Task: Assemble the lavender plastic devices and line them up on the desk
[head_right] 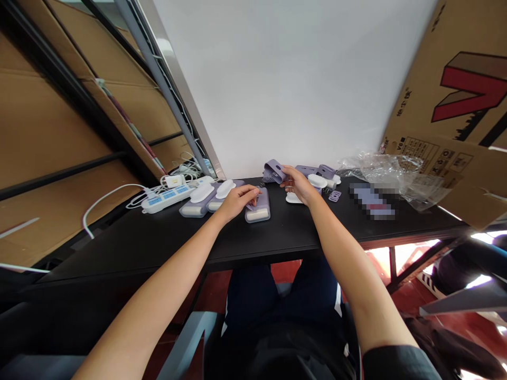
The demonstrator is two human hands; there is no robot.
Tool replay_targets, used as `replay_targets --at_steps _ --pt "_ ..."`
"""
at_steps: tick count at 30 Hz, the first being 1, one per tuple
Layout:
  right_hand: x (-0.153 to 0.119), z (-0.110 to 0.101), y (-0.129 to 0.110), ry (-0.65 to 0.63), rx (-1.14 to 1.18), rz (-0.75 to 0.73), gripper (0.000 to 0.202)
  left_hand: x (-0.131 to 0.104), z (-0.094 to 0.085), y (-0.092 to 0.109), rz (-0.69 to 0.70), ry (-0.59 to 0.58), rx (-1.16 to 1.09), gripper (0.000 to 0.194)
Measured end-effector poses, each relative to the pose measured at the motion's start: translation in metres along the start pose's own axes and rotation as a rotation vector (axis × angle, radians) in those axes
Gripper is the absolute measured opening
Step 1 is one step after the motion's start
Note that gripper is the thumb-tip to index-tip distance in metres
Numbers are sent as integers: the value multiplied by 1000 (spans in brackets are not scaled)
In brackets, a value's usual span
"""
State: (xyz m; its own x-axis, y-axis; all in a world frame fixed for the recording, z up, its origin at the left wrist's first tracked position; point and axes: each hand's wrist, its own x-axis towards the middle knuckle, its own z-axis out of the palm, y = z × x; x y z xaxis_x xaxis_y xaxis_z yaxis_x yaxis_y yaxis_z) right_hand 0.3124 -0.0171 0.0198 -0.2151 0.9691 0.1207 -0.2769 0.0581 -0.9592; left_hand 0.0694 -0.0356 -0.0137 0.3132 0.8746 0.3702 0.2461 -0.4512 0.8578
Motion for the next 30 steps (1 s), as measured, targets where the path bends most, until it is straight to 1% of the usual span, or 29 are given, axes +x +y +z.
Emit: replay_targets --at_steps 6,13,20,25,27,30 --pt "2 -2 2 10 -43 -24 31 1 1 2 -11 22 -31 46" --pt "3 -1 5 -1 -174 -117 39 1 2 2 -19 24 -55 47" --pt "3 0 6 24 -260 -167 45 0 1 4 -22 25 -27 46" --pt "2 1 7 5 -335 -240 48 -2 1 6 -11 38 11 46" --pt "2 2 8 0 -364 -261 49 -2 1 6 -18 26 25 47" --pt "2 2 8 -15 -360 -295 48 -1 0 5 -28 26 21 49"
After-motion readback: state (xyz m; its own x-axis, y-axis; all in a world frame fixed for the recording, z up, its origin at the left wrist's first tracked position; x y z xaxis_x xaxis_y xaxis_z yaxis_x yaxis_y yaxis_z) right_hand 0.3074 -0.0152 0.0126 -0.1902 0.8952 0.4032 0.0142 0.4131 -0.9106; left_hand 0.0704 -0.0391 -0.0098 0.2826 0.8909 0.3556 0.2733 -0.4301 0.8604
